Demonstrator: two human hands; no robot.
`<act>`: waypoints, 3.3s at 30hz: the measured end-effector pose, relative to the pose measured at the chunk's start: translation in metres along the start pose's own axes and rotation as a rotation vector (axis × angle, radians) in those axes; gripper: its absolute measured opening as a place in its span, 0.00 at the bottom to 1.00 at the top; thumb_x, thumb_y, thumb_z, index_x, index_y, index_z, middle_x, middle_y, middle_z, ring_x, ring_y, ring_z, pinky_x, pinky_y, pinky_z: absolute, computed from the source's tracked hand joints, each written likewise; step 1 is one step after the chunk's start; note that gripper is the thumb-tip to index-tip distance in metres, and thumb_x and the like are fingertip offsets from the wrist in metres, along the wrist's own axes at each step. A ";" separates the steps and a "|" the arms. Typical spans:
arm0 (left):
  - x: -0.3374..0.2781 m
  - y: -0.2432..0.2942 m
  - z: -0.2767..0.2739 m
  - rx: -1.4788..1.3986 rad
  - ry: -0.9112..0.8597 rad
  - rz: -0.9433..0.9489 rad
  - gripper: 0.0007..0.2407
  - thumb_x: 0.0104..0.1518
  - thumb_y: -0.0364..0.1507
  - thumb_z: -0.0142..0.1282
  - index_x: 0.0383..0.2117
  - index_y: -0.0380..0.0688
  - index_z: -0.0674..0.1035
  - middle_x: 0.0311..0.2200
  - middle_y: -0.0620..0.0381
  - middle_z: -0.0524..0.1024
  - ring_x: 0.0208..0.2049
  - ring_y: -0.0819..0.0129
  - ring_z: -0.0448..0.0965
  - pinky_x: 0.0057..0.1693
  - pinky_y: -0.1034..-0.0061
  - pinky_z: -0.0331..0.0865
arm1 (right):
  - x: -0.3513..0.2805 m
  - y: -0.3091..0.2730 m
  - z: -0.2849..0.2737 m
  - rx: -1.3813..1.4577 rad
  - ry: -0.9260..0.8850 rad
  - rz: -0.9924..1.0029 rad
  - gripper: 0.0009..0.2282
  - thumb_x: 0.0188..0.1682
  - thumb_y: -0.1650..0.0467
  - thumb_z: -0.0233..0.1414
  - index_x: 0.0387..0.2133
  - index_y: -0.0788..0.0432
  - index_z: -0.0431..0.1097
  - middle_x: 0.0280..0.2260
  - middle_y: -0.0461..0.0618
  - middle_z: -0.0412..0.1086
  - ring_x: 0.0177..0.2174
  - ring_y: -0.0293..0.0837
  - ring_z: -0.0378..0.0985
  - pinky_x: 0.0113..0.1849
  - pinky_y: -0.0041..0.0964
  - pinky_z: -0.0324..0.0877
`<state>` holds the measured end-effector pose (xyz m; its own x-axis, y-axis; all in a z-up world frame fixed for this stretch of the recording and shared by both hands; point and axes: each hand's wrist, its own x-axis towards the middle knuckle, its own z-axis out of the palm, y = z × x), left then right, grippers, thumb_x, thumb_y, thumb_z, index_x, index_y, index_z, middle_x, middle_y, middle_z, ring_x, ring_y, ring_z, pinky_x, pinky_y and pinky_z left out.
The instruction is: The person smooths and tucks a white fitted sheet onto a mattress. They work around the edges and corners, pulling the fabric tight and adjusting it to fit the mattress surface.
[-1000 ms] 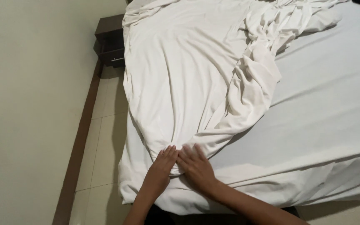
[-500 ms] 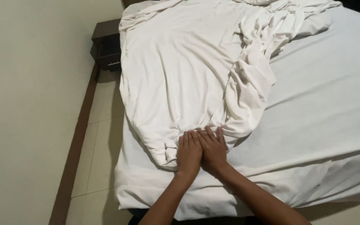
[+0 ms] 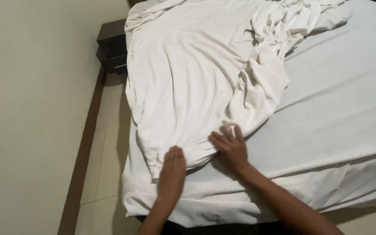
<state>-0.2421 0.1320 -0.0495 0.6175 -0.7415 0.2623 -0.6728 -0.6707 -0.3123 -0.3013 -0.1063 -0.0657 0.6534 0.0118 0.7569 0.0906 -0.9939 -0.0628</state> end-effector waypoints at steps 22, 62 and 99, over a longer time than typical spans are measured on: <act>0.055 0.095 -0.073 -0.114 0.130 0.220 0.29 0.54 0.24 0.50 0.67 0.33 0.60 0.70 0.37 0.55 0.73 0.47 0.48 0.72 0.49 0.41 | 0.006 0.032 -0.039 0.218 -0.291 0.385 0.33 0.45 0.69 0.55 0.66 0.59 0.53 0.68 0.65 0.47 0.68 0.63 0.43 0.63 0.67 0.36; 0.192 -0.077 0.032 -0.348 0.007 -0.428 0.39 0.54 0.45 0.62 0.68 0.38 0.56 0.69 0.41 0.56 0.71 0.47 0.51 0.69 0.45 0.45 | 0.208 0.053 0.106 0.156 -0.659 0.042 0.46 0.38 0.64 0.64 0.71 0.41 0.43 0.72 0.56 0.34 0.70 0.58 0.31 0.63 0.73 0.34; 0.020 0.070 -0.029 -0.359 0.148 0.294 0.18 0.53 0.24 0.56 0.51 0.32 0.76 0.58 0.46 0.73 0.66 0.57 0.68 0.70 0.53 0.56 | -0.054 0.025 -0.044 0.335 -0.395 0.060 0.34 0.35 0.77 0.59 0.61 0.58 0.61 0.64 0.56 0.62 0.66 0.57 0.55 0.64 0.58 0.45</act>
<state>-0.2891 0.0700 -0.0394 0.3335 -0.8772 0.3454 -0.9241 -0.3767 -0.0643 -0.3671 -0.1367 -0.0794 0.8927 0.0610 0.4466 0.2380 -0.9053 -0.3519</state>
